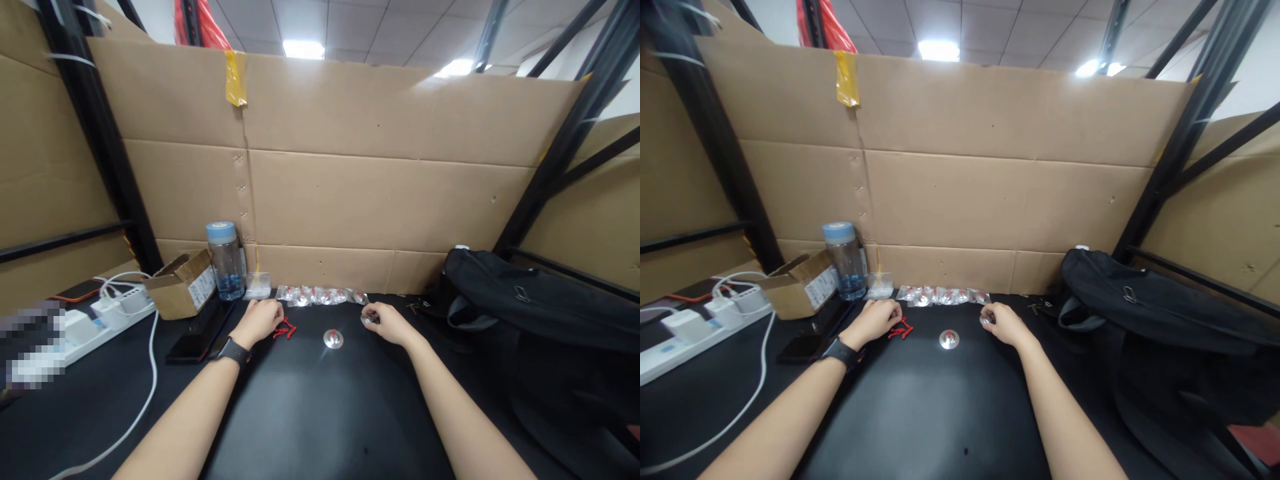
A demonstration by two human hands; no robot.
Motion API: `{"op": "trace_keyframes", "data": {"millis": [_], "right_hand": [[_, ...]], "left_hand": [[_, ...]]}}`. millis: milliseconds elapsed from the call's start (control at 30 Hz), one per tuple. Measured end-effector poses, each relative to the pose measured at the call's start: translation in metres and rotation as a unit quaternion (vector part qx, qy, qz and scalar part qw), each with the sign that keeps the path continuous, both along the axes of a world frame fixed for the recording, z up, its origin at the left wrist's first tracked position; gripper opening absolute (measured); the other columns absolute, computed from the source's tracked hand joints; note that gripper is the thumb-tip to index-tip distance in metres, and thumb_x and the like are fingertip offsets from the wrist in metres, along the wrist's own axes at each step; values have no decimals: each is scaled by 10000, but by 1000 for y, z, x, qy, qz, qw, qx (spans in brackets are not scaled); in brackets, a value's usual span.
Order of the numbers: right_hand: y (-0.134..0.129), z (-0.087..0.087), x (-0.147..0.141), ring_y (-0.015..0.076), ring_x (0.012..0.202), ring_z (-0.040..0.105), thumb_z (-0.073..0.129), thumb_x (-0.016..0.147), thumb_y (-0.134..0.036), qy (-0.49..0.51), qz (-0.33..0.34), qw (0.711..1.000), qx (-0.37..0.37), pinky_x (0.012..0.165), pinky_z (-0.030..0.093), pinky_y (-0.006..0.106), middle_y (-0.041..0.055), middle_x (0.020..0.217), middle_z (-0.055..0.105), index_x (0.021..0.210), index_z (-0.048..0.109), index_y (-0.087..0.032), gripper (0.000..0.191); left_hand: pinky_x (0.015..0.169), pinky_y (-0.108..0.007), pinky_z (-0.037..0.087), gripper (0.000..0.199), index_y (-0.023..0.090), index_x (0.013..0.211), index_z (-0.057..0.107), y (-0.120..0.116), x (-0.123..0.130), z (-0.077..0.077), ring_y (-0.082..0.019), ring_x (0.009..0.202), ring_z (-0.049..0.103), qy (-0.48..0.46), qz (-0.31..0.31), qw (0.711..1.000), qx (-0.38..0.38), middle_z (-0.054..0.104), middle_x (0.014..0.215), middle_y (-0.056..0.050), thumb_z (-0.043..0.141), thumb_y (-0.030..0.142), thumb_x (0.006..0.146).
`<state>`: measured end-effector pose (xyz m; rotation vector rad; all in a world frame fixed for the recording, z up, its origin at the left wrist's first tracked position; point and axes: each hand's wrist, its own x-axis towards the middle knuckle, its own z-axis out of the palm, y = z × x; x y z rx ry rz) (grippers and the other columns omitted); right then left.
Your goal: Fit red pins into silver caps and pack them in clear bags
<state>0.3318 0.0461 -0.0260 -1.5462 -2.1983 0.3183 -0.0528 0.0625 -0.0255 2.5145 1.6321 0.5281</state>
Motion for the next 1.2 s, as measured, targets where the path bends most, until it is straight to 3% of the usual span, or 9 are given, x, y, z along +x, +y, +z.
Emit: {"op": "trace_keyframes", "data": {"millis": [133, 233, 333, 500, 700, 867, 1033, 1200], "right_hand": [[-3, 5, -1, 207, 870, 656, 689, 780, -189, 1, 7, 1000, 7, 844, 498, 326, 73, 967, 692, 979, 727, -195, 202], [-3, 6, -1, 199, 872, 649, 681, 784, -176, 18, -4, 1000, 19, 856, 498, 329, 69, 982, 685, 992, 721, -197, 213], [-5, 9, -8, 190, 860, 647, 673, 796, -195, 66, -3, 997, 47, 845, 512, 332, 59, 995, 681, 1024, 708, -206, 231], [-25, 20, -53, 204, 948, 661, 682, 829, -256, 212, 67, 970, 96, 773, 541, 319, 73, 1142, 671, 1155, 665, -241, 327], [-60, 32, -104, 237, 1081, 646, 714, 829, -252, 306, 135, 938, 92, 826, 568, 356, 82, 1222, 654, 1202, 637, -263, 381], [-68, 35, -108, 240, 1101, 643, 720, 825, -216, 312, 148, 934, 92, 847, 568, 357, 79, 1234, 649, 1205, 644, -270, 392], [-64, 30, -107, 241, 1115, 644, 736, 814, -213, 332, 140, 929, 86, 875, 571, 366, 76, 1234, 661, 1219, 641, -266, 420], [-64, 29, -108, 239, 1100, 653, 744, 810, -221, 333, 135, 929, 87, 873, 573, 367, 74, 1226, 669, 1208, 647, -263, 411]], "left_hand": [[871, -363, 359, 160, 190, 827, 658, 0, 4, -5, -264, 969, 652, -1, 25, 1000, 19, 733, 961, -102, 515, 195, 899], [889, -381, 350, 196, 178, 911, 631, -1, 6, -1, -262, 921, 659, -11, 40, 999, 31, 732, 920, -98, 447, 226, 959], [895, -365, 378, 178, 201, 942, 639, -5, 13, 6, -237, 903, 670, -90, 8, 995, 32, 744, 915, -54, 481, 278, 966], [866, -321, 469, 191, 197, 814, 687, -14, 38, 8, -213, 870, 684, -290, -78, 954, -15, 759, 904, -38, 669, 380, 864], [872, -338, 516, 161, 174, 808, 717, -31, 64, 12, -216, 869, 698, -401, -137, 904, -59, 755, 862, -49, 766, 327, 792], [893, -342, 542, 140, 169, 828, 730, -44, 76, 17, -214, 874, 713, -444, -160, 879, -69, 767, 885, -58, 775, 297, 791], [928, -369, 557, 239, 166, 981, 766, -44, 81, 12, -239, 943, 727, -475, -133, 865, -90, 780, 1007, -90, 774, 321, 800], [922, -359, 554, 204, 161, 942, 770, -42, 82, 7, -232, 928, 725, -477, -140, 863, -93, 782, 977, -87, 758, 322, 815]]}}
